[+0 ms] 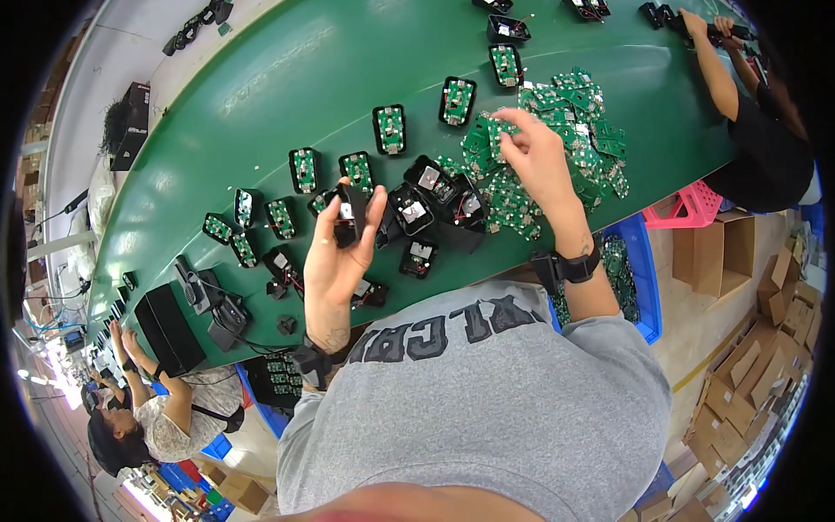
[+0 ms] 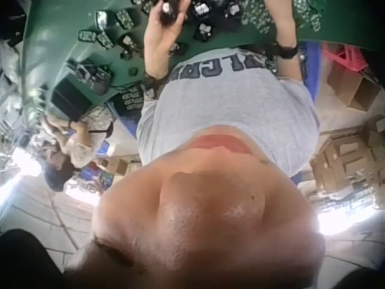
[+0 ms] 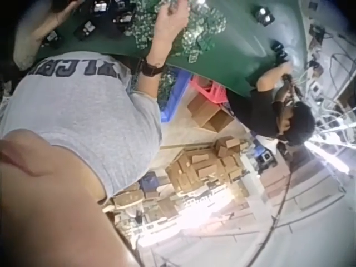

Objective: The person picks up a circuit board and a plastic housing, fits the board into the housing by hand, and sets the assembled unit on the table. This process is repeated multiple times with various circuit boards and housings throughout the video.

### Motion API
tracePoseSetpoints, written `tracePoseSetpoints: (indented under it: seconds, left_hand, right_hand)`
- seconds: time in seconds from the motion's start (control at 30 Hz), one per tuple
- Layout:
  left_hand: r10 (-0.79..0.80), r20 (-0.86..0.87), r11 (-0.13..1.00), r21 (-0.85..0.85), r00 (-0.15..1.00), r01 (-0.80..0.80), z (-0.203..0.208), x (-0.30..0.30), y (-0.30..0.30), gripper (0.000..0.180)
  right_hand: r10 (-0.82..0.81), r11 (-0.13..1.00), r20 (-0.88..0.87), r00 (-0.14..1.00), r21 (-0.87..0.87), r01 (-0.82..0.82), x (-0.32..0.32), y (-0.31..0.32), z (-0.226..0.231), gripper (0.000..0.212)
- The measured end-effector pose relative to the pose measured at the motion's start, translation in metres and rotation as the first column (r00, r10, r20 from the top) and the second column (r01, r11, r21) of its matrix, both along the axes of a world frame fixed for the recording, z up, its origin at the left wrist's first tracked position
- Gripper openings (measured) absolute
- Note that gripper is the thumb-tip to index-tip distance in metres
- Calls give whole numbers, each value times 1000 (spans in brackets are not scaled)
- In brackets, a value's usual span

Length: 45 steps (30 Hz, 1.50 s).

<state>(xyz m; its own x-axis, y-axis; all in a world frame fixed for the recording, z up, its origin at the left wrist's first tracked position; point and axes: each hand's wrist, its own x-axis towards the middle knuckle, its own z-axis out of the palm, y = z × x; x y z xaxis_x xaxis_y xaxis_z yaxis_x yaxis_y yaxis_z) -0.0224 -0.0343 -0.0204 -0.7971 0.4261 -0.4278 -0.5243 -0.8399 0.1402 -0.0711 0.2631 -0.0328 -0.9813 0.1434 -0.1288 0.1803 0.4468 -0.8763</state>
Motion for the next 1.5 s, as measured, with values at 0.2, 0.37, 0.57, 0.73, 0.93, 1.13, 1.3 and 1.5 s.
tracePoseSetpoints:
  seconds: [0.2,0.37,0.57,0.73,0.93,1.13,1.3,1.5]
  left_hand:
    - [-59,-163,998,-20,985,57,18,6,8,52]
    - [-113,-272,992,-87,956,92,27,8,9,54]
    - [-109,-314,979,-196,943,48,23,10,20,52]
    - [-46,-303,982,-186,952,-12,20,10,24,47]
    - [-71,-330,968,-251,941,-15,21,8,29,50]
    - [-76,-343,959,-282,936,-25,20,11,31,47]
    - [-47,-325,967,-252,944,-39,22,13,31,50]
    - [-116,-358,942,-335,927,-12,32,16,32,53]
  right_hand:
    - [407,800,-372,834,586,-129,3,16,-22,40]
    - [597,658,-130,792,644,-390,0,32,-7,54]
    - [600,658,-217,770,682,-321,-7,30,12,48]
    - [472,881,-594,651,297,-368,16,-23,49,54]
    - [492,865,-702,515,326,-382,28,-68,67,55]
    - [542,838,-678,496,393,-379,30,-76,67,53]
    - [557,830,-662,502,425,-360,30,-75,66,50]
    - [599,800,-591,540,479,-363,27,-71,62,56]
